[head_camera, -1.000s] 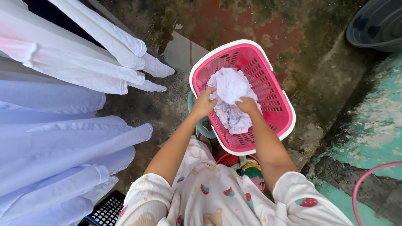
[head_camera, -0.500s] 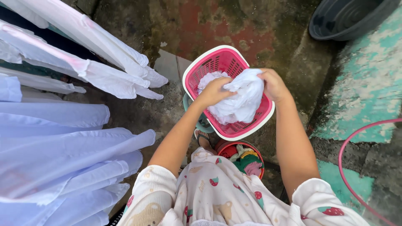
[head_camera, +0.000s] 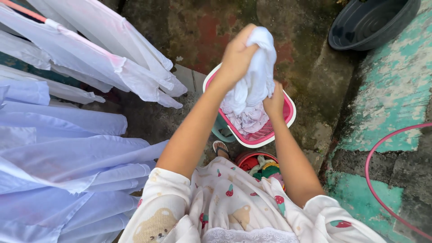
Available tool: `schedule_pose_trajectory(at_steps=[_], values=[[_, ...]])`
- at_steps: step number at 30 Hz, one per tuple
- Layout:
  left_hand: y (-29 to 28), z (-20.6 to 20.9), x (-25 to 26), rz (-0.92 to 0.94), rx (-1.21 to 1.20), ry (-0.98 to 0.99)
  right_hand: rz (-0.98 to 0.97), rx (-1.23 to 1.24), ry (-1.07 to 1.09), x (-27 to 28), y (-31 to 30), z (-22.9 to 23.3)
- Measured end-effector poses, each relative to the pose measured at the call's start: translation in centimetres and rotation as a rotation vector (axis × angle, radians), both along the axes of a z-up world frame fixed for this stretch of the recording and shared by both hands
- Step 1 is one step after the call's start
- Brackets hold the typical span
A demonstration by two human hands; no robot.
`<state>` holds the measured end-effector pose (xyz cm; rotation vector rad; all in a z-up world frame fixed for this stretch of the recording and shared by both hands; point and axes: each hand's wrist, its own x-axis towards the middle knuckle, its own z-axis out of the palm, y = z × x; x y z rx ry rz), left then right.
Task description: Hanging freshly washed white clothes onto hangers and placing them on a drying rack.
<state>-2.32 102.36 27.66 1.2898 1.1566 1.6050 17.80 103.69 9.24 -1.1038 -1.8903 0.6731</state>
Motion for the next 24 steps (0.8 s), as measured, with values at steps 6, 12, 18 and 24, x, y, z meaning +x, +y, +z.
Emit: schedule_pose_trajectory(at_steps=[6,12,18,24], values=[[-4.5,2.9,-10.3,0.134,0.063,-0.22,0.201,-0.866,0.922,0.2,3.5,-3.7],[-14.2,0.5,-17.7,0.653,-0.379,0.402,0.471,-0.668,0.758,-6.6,6.3,10.8],[-19.9,1.9,-12.3,0.586,0.055,0.69,0.995,-0.729,0.323,-17.6,2.0,19.7],[-23.5,3.6,-8.8,0.817,-0.436,0.237,1.171,-0.876,0.033,-24.1,-4.1,22.7]])
